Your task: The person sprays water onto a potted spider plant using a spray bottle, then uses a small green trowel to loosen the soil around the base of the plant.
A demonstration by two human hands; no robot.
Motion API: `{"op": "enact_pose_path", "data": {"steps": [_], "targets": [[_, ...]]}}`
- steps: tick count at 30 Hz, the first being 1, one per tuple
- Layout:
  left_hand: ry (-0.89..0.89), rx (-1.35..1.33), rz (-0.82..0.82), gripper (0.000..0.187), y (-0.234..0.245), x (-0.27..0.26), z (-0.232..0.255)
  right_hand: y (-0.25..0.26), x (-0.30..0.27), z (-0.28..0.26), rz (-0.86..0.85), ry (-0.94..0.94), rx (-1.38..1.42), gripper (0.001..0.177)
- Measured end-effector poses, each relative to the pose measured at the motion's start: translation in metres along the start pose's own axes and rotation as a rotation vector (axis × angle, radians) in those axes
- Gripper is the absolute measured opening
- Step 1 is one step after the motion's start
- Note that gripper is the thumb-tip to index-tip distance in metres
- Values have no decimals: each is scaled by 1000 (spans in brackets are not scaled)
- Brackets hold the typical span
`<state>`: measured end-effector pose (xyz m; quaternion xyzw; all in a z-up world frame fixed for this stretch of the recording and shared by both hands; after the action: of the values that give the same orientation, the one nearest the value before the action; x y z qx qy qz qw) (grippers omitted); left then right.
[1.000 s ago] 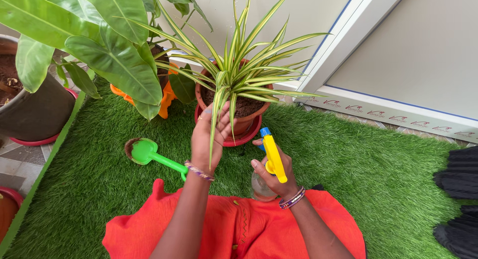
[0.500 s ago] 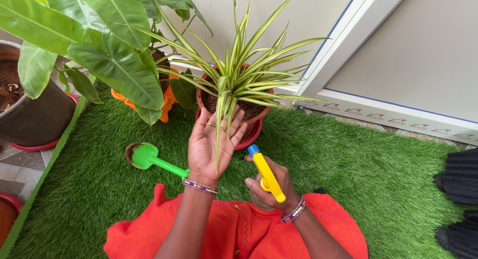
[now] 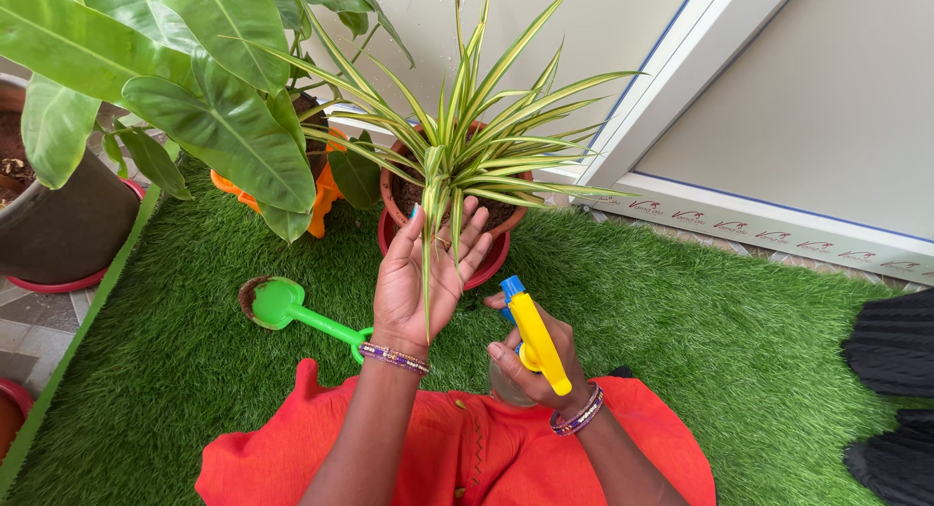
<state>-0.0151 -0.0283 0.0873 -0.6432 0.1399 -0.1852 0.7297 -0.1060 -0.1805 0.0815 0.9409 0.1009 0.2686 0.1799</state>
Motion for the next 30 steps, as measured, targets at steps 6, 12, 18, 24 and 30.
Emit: {"op": "enact_pose_path", "data": {"steps": [6, 12, 18, 24, 30], "targets": [[0, -1, -13, 43, 1, 2, 2, 2, 1, 1, -6, -13, 15, 48], [4, 14, -4, 45, -1, 1, 2, 1, 1, 0, -10, 17, -6, 49], [0, 56, 12, 46, 5, 4, 3, 1, 3, 5, -6, -14, 17, 48], [18, 82, 11, 44, 8, 12, 7, 4, 12, -3, 32, 16, -21, 47], [-11, 164, 45, 39, -4, 22, 15, 8, 26, -20, 26, -94, 22, 44]]}}
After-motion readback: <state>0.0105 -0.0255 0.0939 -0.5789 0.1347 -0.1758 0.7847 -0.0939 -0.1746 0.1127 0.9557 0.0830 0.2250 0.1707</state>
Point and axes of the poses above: each hand's wrist, its own x-axis towards the middle knuckle, its own y-axis out of the back of the hand, z = x × y, the point moved 6 cm from there along x, towards the middle knuckle, and after that the axes turned 6 degrees about y, right-handed, at the moved point
